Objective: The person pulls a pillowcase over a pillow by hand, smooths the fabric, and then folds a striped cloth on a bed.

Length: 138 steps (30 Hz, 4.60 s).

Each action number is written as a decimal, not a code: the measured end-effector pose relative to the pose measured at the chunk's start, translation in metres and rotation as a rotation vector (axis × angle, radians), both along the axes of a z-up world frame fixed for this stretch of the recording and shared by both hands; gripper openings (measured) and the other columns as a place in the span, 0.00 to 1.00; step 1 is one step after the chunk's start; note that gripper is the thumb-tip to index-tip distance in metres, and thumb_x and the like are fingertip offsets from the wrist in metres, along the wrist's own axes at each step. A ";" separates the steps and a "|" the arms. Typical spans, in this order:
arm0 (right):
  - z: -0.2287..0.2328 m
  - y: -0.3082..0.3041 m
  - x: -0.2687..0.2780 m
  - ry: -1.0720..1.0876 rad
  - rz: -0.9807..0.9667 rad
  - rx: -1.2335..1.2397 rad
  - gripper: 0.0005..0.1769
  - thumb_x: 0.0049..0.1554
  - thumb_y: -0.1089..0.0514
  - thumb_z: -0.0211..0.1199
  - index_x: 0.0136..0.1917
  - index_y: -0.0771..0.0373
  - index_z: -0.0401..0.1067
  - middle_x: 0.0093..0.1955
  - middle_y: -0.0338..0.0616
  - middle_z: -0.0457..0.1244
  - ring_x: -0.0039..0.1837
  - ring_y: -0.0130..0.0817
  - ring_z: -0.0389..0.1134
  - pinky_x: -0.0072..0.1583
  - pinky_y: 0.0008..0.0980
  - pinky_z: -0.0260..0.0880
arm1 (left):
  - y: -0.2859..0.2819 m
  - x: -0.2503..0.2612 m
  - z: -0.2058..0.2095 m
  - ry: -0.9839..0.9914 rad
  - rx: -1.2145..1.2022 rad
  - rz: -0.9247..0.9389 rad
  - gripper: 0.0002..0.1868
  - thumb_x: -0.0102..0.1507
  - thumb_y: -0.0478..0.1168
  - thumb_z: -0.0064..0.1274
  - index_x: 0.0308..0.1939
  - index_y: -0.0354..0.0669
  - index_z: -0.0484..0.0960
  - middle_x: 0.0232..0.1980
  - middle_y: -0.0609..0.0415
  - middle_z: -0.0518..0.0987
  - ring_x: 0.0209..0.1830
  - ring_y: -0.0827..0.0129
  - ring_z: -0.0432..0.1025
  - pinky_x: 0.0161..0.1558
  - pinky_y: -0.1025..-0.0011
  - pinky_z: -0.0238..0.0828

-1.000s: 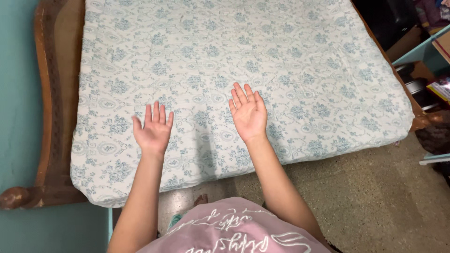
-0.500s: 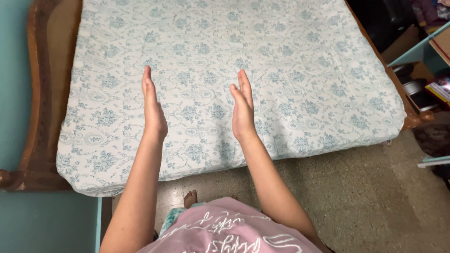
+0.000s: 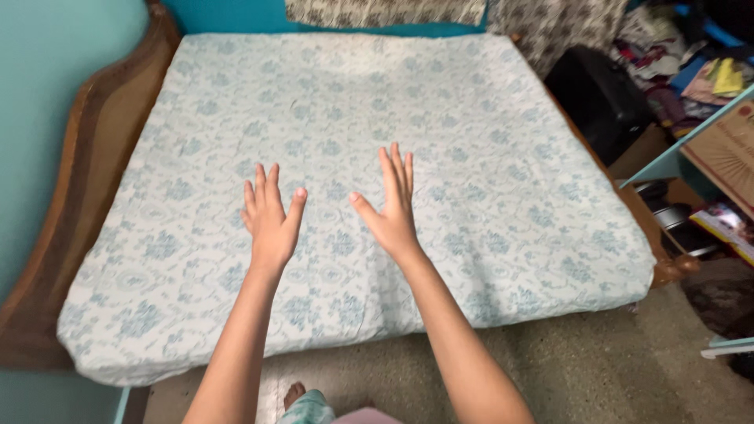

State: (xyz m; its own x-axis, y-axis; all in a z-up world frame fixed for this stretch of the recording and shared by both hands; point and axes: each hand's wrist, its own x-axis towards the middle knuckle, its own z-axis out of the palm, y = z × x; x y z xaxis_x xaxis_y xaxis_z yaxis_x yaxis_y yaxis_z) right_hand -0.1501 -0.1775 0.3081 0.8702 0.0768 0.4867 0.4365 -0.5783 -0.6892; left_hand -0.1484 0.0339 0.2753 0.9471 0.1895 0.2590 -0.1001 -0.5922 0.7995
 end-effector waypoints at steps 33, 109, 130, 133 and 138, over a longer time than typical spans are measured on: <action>0.018 -0.052 0.139 0.110 -0.069 -0.295 0.47 0.57 0.45 0.66 0.82 0.56 0.48 0.87 0.47 0.34 0.87 0.47 0.25 0.79 0.55 0.42 | -0.029 0.158 -0.015 -0.020 0.498 0.119 0.43 0.61 0.53 0.57 0.78 0.52 0.59 0.83 0.44 0.47 0.82 0.36 0.35 0.70 0.26 0.31; -0.088 -0.540 -0.038 0.493 -0.640 -0.116 0.43 0.61 0.46 0.68 0.82 0.57 0.51 0.87 0.51 0.39 0.87 0.53 0.28 0.81 0.57 0.38 | -0.482 0.127 -0.083 0.225 0.567 -0.649 0.51 0.61 0.53 0.62 0.81 0.42 0.52 0.85 0.47 0.33 0.83 0.42 0.29 0.74 0.31 0.29; -0.133 -0.496 0.059 0.482 0.219 -0.265 0.40 0.61 0.48 0.68 0.79 0.58 0.55 0.86 0.52 0.42 0.86 0.51 0.33 0.79 0.50 0.42 | -0.395 -0.078 -0.086 0.578 0.484 0.271 0.49 0.59 0.52 0.64 0.79 0.41 0.56 0.85 0.45 0.37 0.83 0.40 0.32 0.73 0.30 0.33; -0.139 -0.447 0.058 0.441 0.360 -0.330 0.41 0.61 0.47 0.69 0.80 0.58 0.56 0.86 0.50 0.43 0.87 0.49 0.34 0.81 0.50 0.41 | -0.369 -0.120 -0.091 0.570 0.490 0.405 0.49 0.61 0.52 0.64 0.79 0.39 0.56 0.84 0.43 0.36 0.83 0.38 0.32 0.72 0.27 0.33; -0.132 -0.379 0.042 0.492 0.571 -0.353 0.41 0.59 0.47 0.68 0.79 0.58 0.55 0.86 0.50 0.42 0.87 0.49 0.33 0.80 0.50 0.41 | -0.341 -0.170 -0.099 0.654 0.457 0.600 0.49 0.60 0.52 0.63 0.79 0.39 0.55 0.84 0.43 0.36 0.82 0.38 0.31 0.71 0.27 0.33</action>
